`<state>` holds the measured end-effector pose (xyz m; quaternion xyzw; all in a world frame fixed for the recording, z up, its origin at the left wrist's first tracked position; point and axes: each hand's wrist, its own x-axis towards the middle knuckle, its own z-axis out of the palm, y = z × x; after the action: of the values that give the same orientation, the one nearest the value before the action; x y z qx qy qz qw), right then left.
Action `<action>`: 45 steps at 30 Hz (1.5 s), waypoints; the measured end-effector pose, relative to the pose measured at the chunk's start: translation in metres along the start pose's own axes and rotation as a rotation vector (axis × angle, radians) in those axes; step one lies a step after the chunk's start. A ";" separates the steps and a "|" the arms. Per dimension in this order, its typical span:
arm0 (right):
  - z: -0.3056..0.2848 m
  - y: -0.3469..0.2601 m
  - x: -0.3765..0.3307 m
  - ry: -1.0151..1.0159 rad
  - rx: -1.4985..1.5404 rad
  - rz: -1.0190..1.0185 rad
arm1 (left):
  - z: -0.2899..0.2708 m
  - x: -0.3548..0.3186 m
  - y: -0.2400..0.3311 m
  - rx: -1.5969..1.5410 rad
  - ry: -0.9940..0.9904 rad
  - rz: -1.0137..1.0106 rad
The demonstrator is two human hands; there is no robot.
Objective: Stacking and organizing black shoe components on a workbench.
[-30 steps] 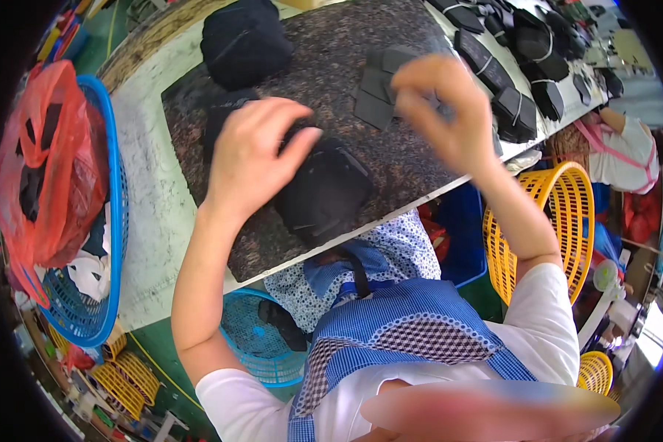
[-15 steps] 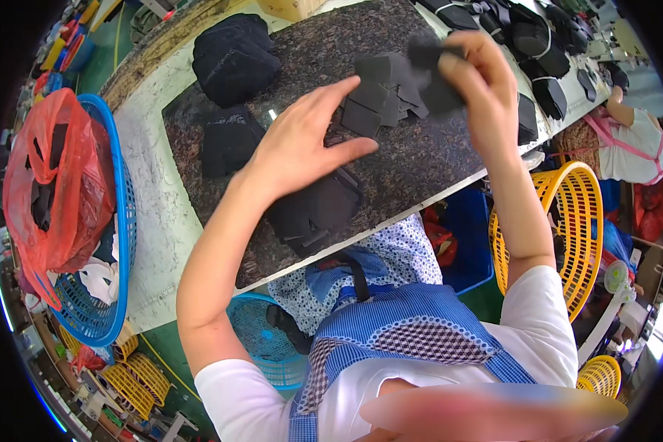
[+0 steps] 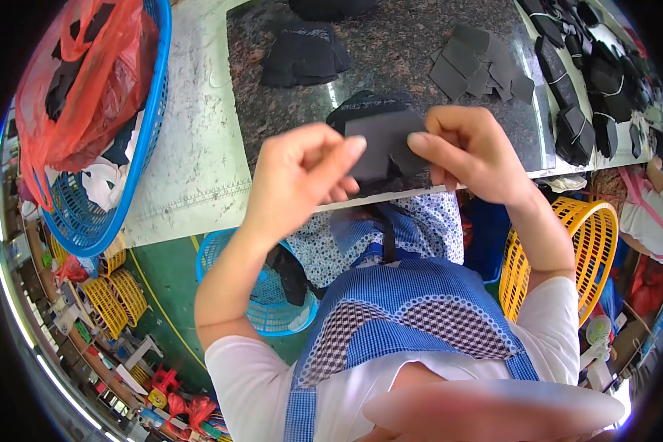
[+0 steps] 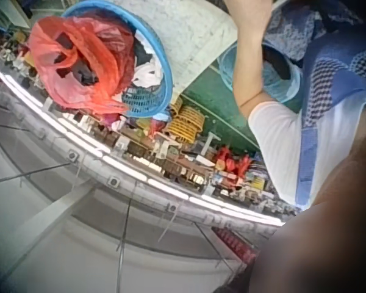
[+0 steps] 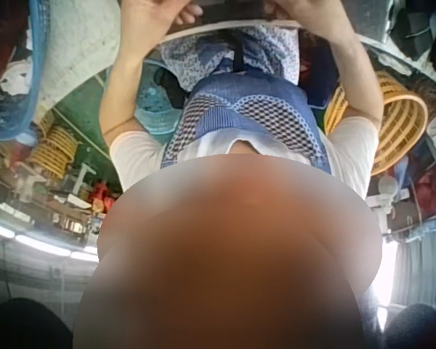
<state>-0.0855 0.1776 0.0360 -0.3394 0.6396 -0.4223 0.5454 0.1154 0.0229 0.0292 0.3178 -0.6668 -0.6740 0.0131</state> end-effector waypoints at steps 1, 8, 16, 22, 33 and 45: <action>0.001 0.000 0.007 0.023 -0.104 -0.003 | -0.004 0.008 -0.004 0.075 0.038 0.011; 0.000 0.013 0.016 0.047 -0.165 0.054 | -0.003 0.024 -0.027 0.037 0.007 0.061; -0.019 0.018 0.031 0.117 -0.658 -0.268 | -0.010 0.023 -0.043 0.576 0.304 0.499; 0.000 -0.016 0.114 0.241 -0.473 -0.672 | -0.023 0.019 -0.042 0.530 0.429 0.496; -0.012 -0.035 0.142 0.538 -0.352 -0.681 | -0.066 0.065 -0.040 1.000 0.450 0.821; -0.068 0.022 0.011 0.789 -0.838 -0.757 | -0.006 0.105 0.024 0.809 0.134 0.840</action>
<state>-0.1535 0.1880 0.0147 -0.5427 0.7369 -0.3927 -0.0906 0.0245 -0.0315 0.0081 0.0481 -0.9375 -0.2816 0.1989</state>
